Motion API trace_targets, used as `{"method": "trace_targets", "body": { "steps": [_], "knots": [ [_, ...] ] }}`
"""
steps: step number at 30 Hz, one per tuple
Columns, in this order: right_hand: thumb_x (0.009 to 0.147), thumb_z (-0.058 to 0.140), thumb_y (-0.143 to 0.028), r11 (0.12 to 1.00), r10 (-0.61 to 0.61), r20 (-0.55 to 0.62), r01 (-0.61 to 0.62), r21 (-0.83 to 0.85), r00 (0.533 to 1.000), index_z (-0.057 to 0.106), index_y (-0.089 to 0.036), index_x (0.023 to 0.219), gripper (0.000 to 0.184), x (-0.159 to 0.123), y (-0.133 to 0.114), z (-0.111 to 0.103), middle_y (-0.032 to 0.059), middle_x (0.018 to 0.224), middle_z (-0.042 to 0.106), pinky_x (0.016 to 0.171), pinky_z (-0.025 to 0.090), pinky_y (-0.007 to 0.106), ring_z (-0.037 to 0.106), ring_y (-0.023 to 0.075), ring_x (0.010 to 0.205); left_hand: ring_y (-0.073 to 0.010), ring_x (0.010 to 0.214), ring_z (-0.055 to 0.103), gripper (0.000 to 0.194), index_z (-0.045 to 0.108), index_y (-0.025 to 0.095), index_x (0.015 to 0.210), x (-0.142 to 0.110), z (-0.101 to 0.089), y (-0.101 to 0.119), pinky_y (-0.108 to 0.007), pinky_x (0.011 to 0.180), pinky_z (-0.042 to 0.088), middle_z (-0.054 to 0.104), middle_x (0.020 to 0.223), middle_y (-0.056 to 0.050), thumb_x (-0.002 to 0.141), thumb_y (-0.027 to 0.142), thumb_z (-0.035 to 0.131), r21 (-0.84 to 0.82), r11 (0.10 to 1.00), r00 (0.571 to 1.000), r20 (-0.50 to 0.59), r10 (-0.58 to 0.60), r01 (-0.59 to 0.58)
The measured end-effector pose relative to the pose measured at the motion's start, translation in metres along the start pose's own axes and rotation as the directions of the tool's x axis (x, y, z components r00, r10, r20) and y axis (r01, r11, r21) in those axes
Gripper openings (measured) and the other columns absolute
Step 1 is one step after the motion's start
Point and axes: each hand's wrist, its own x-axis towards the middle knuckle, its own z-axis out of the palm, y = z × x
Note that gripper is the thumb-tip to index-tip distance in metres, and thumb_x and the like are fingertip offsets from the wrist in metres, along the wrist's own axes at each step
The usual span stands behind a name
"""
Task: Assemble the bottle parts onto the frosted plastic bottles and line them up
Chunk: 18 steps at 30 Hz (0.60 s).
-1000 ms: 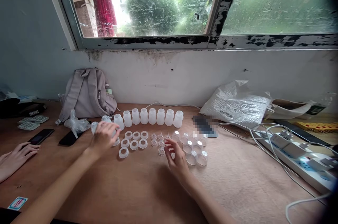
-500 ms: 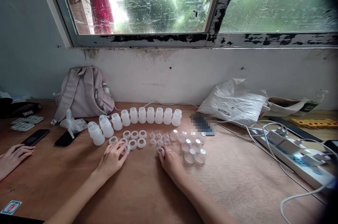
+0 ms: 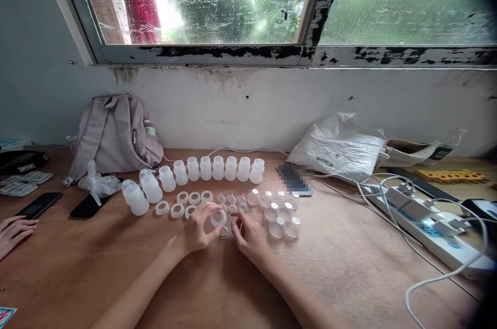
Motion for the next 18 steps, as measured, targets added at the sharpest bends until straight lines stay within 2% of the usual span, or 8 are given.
{"method": "trace_targets", "body": {
  "steps": [3,5,11,18],
  "knots": [
    [0.084,0.040,-0.023,0.996,0.063,-0.109,-0.056,0.071,0.992,0.053,-0.018,0.091,0.015,0.004,0.004,-0.008,0.0018,0.067,0.059,0.057,0.042,0.024,0.055,0.0136,0.057,-0.0219,0.097,0.053,0.037,0.050,0.022,0.107,0.002,0.012,-0.002,-0.035,0.084,0.044,0.058,0.101,-0.008,0.071,0.021,0.056,-0.061,0.998,0.996,0.089,0.024,-0.019],
    [0.084,0.041,-0.024,0.993,0.090,-0.135,-0.079,0.082,0.987,0.053,-0.018,0.089,0.015,0.006,0.005,-0.010,0.0026,0.070,0.060,0.056,0.042,0.024,0.054,0.0131,0.055,-0.0221,0.094,0.054,0.037,0.051,0.022,0.105,-0.001,0.019,-0.004,-0.036,0.084,0.043,0.059,0.100,-0.007,0.069,0.021,0.058,-0.045,0.999,0.992,0.128,0.016,-0.010],
    [0.084,0.041,-0.024,0.992,0.078,-0.099,-0.068,0.102,0.992,0.054,-0.019,0.091,0.016,0.002,0.003,0.002,0.0035,0.072,0.062,0.059,0.044,0.025,0.056,0.0149,0.061,-0.0231,0.093,0.055,0.035,0.053,0.023,0.102,-0.009,0.029,-0.012,-0.039,0.084,0.040,0.062,0.099,-0.007,0.068,0.023,0.060,0.044,0.999,0.990,0.142,-0.004,-0.002],
    [0.084,0.041,-0.022,0.992,0.089,-0.049,-0.084,0.095,0.995,0.053,-0.019,0.091,0.014,-0.001,0.003,0.009,0.0030,0.070,0.060,0.061,0.045,0.026,0.056,0.0151,0.062,-0.0230,0.093,0.054,0.033,0.053,0.023,0.102,-0.010,0.029,-0.013,-0.039,0.084,0.040,0.061,0.099,-0.006,0.070,0.026,0.060,0.078,0.997,0.987,0.161,-0.026,0.013]
  ]
}}
